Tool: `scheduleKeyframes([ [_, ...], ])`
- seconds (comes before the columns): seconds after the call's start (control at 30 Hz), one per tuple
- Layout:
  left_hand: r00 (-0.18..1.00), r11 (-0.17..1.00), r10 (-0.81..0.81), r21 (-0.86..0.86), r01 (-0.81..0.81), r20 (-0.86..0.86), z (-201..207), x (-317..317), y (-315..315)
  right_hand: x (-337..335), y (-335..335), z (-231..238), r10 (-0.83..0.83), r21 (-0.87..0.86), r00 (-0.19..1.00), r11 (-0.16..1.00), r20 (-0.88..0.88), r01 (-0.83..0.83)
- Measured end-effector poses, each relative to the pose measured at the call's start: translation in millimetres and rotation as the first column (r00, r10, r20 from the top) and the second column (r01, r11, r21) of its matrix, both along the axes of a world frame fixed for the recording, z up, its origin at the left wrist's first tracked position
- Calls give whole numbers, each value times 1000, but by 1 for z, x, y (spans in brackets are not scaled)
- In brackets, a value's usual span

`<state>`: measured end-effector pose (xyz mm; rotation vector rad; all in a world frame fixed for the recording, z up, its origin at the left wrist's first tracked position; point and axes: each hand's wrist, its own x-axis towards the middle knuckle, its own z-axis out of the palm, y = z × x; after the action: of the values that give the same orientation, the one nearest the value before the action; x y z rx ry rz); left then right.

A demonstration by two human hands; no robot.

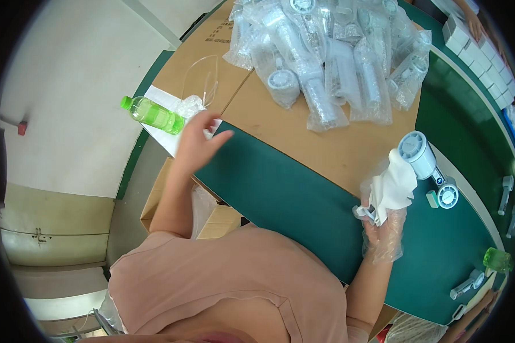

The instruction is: The person unwraps small electronic devices from bubble wrap and wipes them with a white cloth and green liquid. They place the cleaned units on the green table and repeat the process for multiple devices.

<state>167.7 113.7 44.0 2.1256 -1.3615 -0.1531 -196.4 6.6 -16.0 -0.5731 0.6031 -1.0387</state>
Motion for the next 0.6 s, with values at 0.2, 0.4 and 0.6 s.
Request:
scheduleKeyframes([
  [0.2,950,974,152,124,-192,274,-17,42,29,0,-3,-5,11,-6,998,1000,65,-11],
  [0.4,887,951,207,128,-282,412,-67,82,-8,5,0,4,4,-28,1000,1000,-24,-5],
  [0.6,381,961,23,-84,-262,-924,-25,97,-2,5,0,3,-15,-69,998,998,-58,11],
])
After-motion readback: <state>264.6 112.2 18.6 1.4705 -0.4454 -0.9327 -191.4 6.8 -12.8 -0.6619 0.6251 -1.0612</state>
